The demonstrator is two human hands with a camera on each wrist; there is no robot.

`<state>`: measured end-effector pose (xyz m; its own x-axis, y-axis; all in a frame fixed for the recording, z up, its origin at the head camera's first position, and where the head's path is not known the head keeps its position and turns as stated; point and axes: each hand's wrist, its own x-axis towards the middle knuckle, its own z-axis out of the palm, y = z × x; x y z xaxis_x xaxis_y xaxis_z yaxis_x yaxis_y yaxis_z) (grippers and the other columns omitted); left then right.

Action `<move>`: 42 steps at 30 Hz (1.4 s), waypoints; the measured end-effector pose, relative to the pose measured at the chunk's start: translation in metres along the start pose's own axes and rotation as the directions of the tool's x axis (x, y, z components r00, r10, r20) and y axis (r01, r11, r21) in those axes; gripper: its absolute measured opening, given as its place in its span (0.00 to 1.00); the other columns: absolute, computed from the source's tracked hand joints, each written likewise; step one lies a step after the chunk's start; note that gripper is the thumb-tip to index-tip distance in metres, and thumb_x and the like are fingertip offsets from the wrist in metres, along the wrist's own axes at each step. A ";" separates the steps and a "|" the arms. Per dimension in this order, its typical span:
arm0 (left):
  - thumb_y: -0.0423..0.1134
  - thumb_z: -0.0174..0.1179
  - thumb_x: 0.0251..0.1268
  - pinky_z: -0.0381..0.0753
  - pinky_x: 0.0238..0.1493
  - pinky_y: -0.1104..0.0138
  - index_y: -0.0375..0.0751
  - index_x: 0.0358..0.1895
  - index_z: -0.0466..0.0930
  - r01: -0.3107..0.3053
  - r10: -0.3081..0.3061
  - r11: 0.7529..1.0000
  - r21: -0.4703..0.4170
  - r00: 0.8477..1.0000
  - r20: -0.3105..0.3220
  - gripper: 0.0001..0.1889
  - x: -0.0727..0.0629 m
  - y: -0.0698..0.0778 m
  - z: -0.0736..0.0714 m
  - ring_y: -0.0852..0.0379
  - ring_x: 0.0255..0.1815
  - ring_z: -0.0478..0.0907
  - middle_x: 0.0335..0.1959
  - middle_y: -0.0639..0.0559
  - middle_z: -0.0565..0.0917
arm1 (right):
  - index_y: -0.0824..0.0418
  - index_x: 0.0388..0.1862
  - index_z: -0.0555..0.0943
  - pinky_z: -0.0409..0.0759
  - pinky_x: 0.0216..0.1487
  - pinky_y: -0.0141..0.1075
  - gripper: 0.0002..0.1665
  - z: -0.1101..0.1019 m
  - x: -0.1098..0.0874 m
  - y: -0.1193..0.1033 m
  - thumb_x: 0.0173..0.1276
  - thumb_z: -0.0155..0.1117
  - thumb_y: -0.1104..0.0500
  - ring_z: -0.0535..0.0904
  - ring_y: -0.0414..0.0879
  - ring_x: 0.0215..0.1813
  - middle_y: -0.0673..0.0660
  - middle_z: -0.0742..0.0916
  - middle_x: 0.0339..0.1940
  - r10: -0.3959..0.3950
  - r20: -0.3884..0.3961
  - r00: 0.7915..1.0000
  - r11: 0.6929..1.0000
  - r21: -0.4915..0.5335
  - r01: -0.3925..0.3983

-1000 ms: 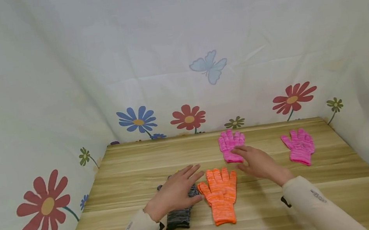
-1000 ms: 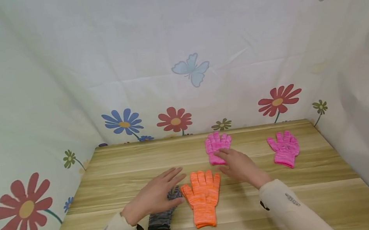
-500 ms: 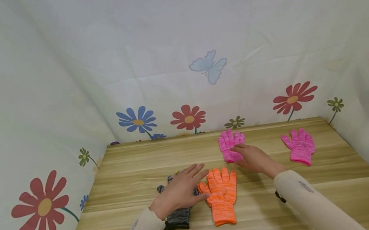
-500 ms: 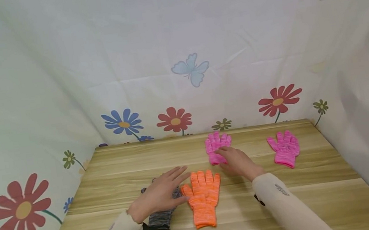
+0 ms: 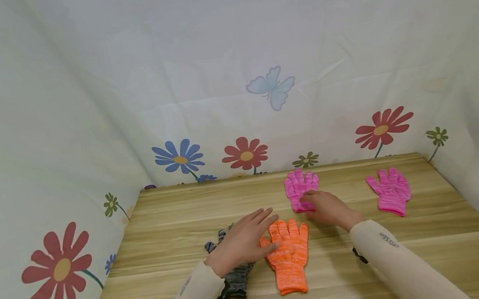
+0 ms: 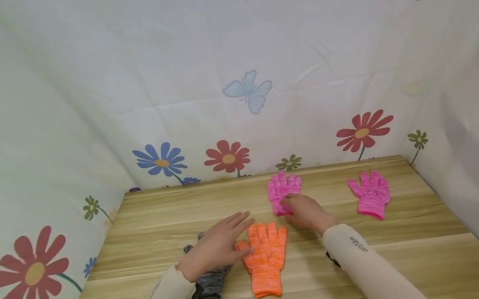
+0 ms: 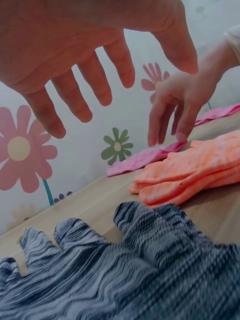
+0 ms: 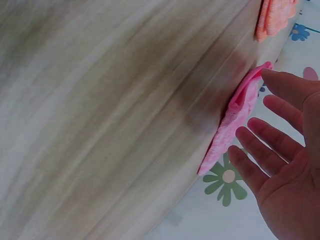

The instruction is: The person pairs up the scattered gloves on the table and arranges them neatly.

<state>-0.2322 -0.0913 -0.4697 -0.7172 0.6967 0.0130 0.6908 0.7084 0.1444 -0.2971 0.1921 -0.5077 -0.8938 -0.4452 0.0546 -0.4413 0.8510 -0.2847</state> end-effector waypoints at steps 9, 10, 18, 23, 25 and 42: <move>0.65 0.50 0.69 0.61 0.76 0.51 0.58 0.78 0.53 0.012 -0.013 1.000 0.021 1.000 0.027 0.38 0.008 0.004 -0.002 0.51 0.80 0.54 0.80 0.56 0.54 | 0.63 0.55 0.82 0.79 0.59 0.52 0.21 0.005 0.003 0.003 0.66 0.69 0.56 0.82 0.56 0.55 0.59 0.87 0.52 0.008 -0.004 1.000 1.000 0.014 -0.008; 0.65 0.50 0.69 0.61 0.76 0.51 0.59 0.78 0.53 0.013 -0.014 1.000 0.022 0.999 0.030 0.38 0.009 0.004 -0.001 0.51 0.80 0.54 0.80 0.56 0.54 | 0.63 0.54 0.82 0.79 0.58 0.52 0.20 0.006 0.003 0.004 0.65 0.69 0.56 0.83 0.56 0.54 0.58 0.87 0.51 0.005 -0.008 1.000 1.000 0.009 -0.005; 0.64 0.51 0.69 0.62 0.76 0.52 0.57 0.78 0.54 0.004 -0.004 1.000 0.012 1.000 0.027 0.38 0.010 0.004 0.000 0.50 0.80 0.55 0.80 0.55 0.55 | 0.58 0.41 0.85 0.81 0.52 0.49 0.06 0.014 0.005 0.011 0.67 0.67 0.59 0.84 0.51 0.45 0.54 0.88 0.41 -0.036 -0.062 0.997 0.999 -0.037 0.034; 0.64 0.51 0.70 0.64 0.75 0.52 0.57 0.78 0.54 0.002 -0.003 1.000 0.007 0.999 0.042 0.37 0.010 0.007 -0.001 0.50 0.80 0.55 0.80 0.54 0.56 | 0.59 0.37 0.86 0.82 0.48 0.47 0.04 0.016 0.004 0.011 0.67 0.66 0.61 0.83 0.50 0.42 0.53 0.87 0.37 -0.056 -0.095 0.994 0.998 -0.045 0.051; 0.63 0.51 0.70 0.64 0.75 0.53 0.58 0.78 0.54 0.009 -0.009 1.000 0.000 0.999 0.051 0.37 0.010 0.008 -0.002 0.51 0.80 0.55 0.80 0.55 0.55 | 0.60 0.34 0.86 0.82 0.46 0.46 0.03 0.016 0.003 0.010 0.66 0.66 0.62 0.83 0.49 0.40 0.52 0.87 0.34 -0.060 -0.103 0.993 0.997 -0.050 0.055; 0.60 0.52 0.71 0.69 0.71 0.52 0.55 0.77 0.57 0.046 -0.046 0.998 -0.036 0.999 0.020 0.35 0.026 0.012 -0.001 0.52 0.78 0.59 0.78 0.54 0.60 | 0.57 0.28 0.81 0.74 0.31 0.36 0.06 0.001 -0.010 0.013 0.66 0.64 0.64 0.71 0.39 0.26 0.48 0.81 0.23 -0.057 -0.220 0.974 0.996 -0.075 0.042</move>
<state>-0.2430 -0.0649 -0.4665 -0.7461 0.6657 -0.0130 0.6531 0.7354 0.1807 -0.2939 0.2070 -0.5127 -0.8627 -0.4210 0.2803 -0.4830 0.8501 -0.2099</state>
